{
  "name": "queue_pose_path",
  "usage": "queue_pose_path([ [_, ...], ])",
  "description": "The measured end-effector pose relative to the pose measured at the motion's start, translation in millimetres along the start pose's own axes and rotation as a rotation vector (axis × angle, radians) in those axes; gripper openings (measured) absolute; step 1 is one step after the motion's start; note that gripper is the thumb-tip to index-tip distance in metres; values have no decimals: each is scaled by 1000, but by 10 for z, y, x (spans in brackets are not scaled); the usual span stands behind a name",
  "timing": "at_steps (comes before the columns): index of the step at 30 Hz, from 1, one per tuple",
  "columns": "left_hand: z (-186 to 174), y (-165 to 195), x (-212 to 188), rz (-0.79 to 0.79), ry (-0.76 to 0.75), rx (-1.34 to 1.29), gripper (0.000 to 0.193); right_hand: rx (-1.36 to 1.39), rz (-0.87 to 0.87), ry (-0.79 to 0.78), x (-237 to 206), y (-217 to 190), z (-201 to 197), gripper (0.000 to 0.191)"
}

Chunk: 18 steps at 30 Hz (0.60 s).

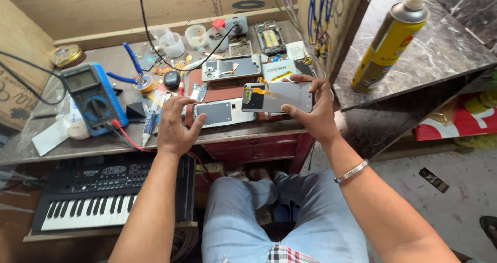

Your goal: The person removes a protective film from a smartphone screen, then uses a metal spudger to pry and separate the screen assembly from the phone's frame. The person handles the phone and screen components while working at a cluttered electronics repair bench.

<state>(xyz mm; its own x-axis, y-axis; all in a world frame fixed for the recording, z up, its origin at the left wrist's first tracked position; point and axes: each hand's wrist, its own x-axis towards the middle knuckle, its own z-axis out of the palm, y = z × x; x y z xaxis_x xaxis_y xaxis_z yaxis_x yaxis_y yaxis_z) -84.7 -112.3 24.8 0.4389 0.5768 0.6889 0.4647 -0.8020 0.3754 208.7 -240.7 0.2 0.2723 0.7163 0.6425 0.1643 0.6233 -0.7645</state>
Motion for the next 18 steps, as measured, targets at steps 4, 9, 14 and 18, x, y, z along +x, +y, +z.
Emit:
queue_pose_path([
  [4, 44, -6, 38, 27, 82, -37, 37, 188, 80, 101, 33, 30, -24, 66],
  [9, 241, -54, 72, 109, 142, -103, 33, 458, 242, 260, 252, 211, 101, 72],
  [14, 604, -95, 81, 87, 32, -77, 34, 422, 269, 198, 458, 453, 421, 58],
  [18, 657, -240, 37, 170, 58, 31, 40, 371, 210, 118, 521, 613, 685, 56],
])
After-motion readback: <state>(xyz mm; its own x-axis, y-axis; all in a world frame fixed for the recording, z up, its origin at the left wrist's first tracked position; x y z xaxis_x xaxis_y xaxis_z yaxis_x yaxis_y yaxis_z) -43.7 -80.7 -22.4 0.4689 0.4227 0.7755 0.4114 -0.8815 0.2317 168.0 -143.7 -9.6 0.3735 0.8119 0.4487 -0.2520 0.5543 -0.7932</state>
